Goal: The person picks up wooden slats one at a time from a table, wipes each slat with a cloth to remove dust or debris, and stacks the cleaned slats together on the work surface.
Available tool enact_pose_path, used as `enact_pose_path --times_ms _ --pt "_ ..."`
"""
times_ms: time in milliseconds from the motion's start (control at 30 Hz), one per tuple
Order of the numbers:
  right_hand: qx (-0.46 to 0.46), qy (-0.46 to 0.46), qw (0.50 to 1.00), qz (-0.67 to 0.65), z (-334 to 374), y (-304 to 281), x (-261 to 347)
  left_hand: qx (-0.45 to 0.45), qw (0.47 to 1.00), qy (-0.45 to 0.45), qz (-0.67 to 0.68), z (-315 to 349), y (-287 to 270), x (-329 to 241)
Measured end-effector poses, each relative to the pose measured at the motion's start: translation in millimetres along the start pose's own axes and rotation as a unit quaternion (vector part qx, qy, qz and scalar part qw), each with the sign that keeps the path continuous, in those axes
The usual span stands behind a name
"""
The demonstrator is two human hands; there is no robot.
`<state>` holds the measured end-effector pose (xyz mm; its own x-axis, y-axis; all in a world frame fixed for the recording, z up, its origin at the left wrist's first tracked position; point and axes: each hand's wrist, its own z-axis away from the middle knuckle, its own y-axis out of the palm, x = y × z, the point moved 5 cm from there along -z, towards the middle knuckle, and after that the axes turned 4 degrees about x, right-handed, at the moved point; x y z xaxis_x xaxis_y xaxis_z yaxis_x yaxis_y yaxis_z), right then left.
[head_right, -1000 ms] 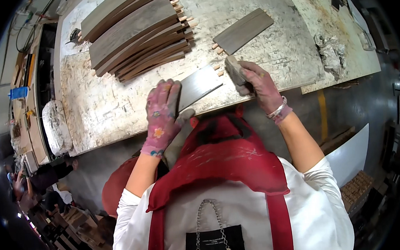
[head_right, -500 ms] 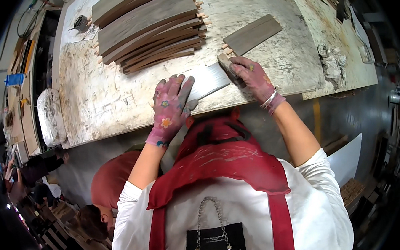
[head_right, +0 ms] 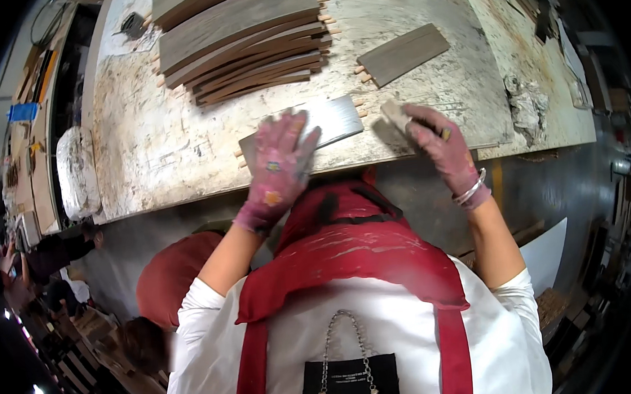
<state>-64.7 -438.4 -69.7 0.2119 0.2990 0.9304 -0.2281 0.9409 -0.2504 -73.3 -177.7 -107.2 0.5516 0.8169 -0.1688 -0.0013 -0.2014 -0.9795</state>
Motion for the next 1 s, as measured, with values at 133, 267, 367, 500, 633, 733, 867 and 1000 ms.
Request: enact_pose_path --times_ms 133,267,367,500,633,733,867,1000 --pt "0.040 -0.138 0.983 0.117 -35.5 35.3 35.0 0.005 0.981 0.047 -0.188 1.4 23.2 -37.6" --pt "0.176 -0.267 0.905 0.280 -51.4 118.3 85.0 -0.058 0.982 -0.054 0.169 2.9 42.8 -34.3" --pt "0.231 -0.347 0.830 0.371 -59.9 167.4 91.6 -0.123 0.963 -0.079 0.226 6.6 34.4 -30.1" --pt "0.297 -0.383 0.746 0.458 -61.3 206.7 86.7 -0.128 0.973 -0.076 0.175 12.5 52.3 -38.5" --pt "0.305 -0.449 0.707 0.453 -62.9 217.5 79.1 -0.068 0.962 -0.102 0.245 16.9 75.3 -41.6" --pt "0.323 -0.413 0.701 0.483 -75.1 222.9 80.8 -0.112 0.967 -0.083 0.214 12.6 64.6 -39.7" --pt "0.218 -0.469 0.735 0.439 -103.4 209.0 58.6 -0.056 0.980 -0.061 0.182 11.5 26.9 -39.6" --pt "0.140 -0.451 0.717 0.513 -102.8 203.4 64.1 -0.112 0.976 -0.040 0.185 17.0 12.0 -34.0"
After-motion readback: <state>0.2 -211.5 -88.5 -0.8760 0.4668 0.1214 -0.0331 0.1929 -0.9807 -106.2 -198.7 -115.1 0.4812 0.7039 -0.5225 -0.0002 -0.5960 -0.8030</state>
